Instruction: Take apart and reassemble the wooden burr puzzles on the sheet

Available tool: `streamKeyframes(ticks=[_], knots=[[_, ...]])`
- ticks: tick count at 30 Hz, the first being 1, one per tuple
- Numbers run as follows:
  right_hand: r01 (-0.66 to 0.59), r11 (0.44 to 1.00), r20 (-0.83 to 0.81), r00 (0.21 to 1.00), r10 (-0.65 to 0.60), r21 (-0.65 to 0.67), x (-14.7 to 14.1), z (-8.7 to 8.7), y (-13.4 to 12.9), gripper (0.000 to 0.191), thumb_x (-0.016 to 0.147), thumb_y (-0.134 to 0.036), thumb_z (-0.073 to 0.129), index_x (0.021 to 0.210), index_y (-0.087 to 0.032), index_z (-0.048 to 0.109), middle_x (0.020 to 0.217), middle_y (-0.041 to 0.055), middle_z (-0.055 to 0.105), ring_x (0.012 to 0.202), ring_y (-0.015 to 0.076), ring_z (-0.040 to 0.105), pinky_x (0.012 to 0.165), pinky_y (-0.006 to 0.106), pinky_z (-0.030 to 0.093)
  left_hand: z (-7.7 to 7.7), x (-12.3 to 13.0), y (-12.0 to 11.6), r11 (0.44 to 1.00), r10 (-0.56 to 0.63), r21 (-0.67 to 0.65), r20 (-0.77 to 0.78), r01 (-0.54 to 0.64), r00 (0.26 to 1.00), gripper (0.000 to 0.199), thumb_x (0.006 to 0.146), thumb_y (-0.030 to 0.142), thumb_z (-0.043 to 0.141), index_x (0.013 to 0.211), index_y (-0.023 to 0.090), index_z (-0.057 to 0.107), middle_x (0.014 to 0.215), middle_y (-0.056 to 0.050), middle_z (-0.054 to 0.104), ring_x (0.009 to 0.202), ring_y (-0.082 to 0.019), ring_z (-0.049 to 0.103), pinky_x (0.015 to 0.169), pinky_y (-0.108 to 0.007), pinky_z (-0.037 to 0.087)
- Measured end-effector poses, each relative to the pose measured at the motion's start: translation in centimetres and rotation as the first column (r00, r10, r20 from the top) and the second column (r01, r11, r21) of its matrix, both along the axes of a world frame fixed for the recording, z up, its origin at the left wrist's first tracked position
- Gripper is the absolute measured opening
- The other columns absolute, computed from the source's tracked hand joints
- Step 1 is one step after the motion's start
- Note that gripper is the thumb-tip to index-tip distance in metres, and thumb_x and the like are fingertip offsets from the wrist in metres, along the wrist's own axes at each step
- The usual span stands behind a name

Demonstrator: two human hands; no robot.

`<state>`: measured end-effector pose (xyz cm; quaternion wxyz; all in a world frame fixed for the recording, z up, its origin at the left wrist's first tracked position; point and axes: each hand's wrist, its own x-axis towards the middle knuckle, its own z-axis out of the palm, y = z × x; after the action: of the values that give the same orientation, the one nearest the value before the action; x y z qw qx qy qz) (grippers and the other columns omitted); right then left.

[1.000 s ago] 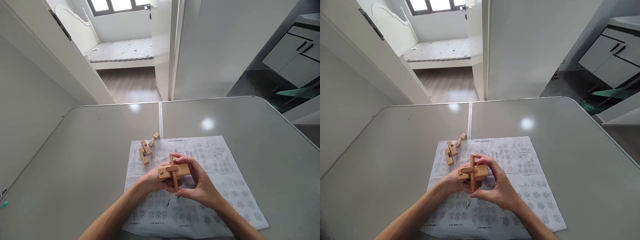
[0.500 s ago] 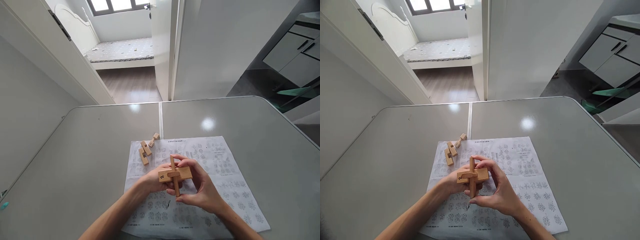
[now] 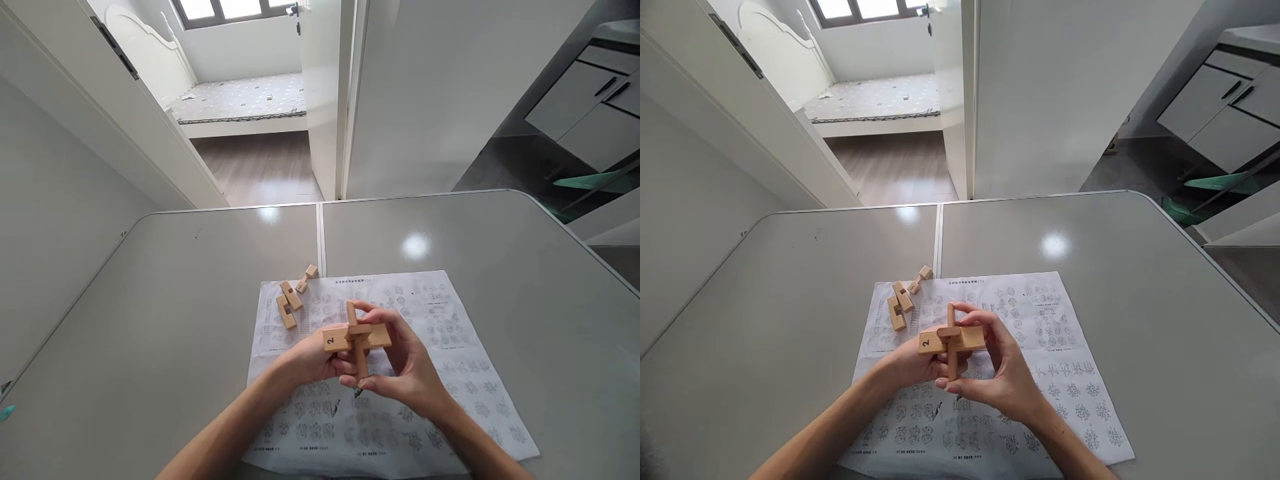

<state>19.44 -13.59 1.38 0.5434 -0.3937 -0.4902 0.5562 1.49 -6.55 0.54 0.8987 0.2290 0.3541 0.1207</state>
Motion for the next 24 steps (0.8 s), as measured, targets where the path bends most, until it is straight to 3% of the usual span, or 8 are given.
streamKeyframes(ticks=[3,6,10,15,19,24], knots=[[0.055,0.999,-0.044,0.998,-0.054,0.004,0.6,-0.4,0.4,0.064,0.076,-0.045,0.097,0.127,-0.035,0.061,0.156,0.0102,0.057,0.143,0.0349,0.058,0.108,0.048,0.057,0.4,0.2,0.3,0.995,-0.091,-0.035,0.094,0.095,0.991,0.028,0.087,0.034,0.077,0.086,0.017,0.055,0.064,0.008,0.034,0.053,-0.006,0.027,0.055,-0.023,0.037],[0.133,0.991,-0.06,0.989,-0.133,0.007,1.3,-0.9,0.8,0.061,0.08,-0.043,0.095,0.129,-0.035,0.06,0.158,0.0097,0.056,0.145,0.0335,0.056,0.114,0.051,0.053,1.1,0.4,0.5,0.987,-0.162,0.019,0.186,0.161,0.969,0.027,0.097,0.033,0.067,0.081,0.018,0.053,0.061,0.008,0.033,0.05,-0.007,0.026,0.055,-0.024,0.04],[0.276,0.961,0.004,0.961,-0.276,-0.021,2.5,-1.3,1.5,0.058,0.082,-0.039,0.093,0.128,-0.034,0.059,0.16,0.0095,0.054,0.148,0.0333,0.053,0.119,0.056,0.049,1.7,0.4,0.6,0.987,-0.16,0.061,0.2,0.151,0.967,0.017,0.1,0.034,0.065,0.103,0.018,0.061,0.061,0.01,0.035,0.049,-0.008,0.026,0.054,-0.024,0.043],[0.443,0.893,0.123,0.893,-0.432,-0.076,3.9,-1.6,2.5,0.062,0.079,-0.042,0.094,0.13,-0.032,0.059,0.152,0.0102,0.059,0.139,0.0333,0.061,0.12,0.059,0.046,1.7,0.4,0.6,0.985,-0.166,0.071,0.176,0.155,0.97,0.017,0.099,0.035,0.065,0.105,0.019,0.061,0.06,0.011,0.032,0.049,-0.008,0.025,0.056,-0.024,0.044],[0.568,0.813,0.199,0.818,-0.54,-0.128,4.8,-2.3,3.2,0.065,0.077,-0.048,0.093,0.13,-0.029,0.06,0.137,0.0105,0.069,0.127,0.0337,0.069,0.112,0.058,0.052,1.7,0.4,0.5,0.986,-0.158,0.074,0.15,0.148,0.976,0.018,0.098,0.035,0.067,0.101,0.019,0.06,0.061,0.011,0.032,0.05,-0.007,0.027,0.058,-0.024,0.044],[0.679,0.729,0.263,0.722,-0.64,-0.091,5.8,-3.1,3.7,0.069,0.074,-0.051,0.093,0.129,-0.026,0.06,0.135,0.0111,0.071,0.127,0.0338,0.07,0.113,0.057,0.051,1.7,0.4,0.4,0.987,-0.152,0.079,0.144,0.142,0.978,0.022,0.096,0.037,0.07,0.101,0.019,0.059,0.062,0.01,0.032,0.051,-0.007,0.028,0.059,-0.024,0.044]])
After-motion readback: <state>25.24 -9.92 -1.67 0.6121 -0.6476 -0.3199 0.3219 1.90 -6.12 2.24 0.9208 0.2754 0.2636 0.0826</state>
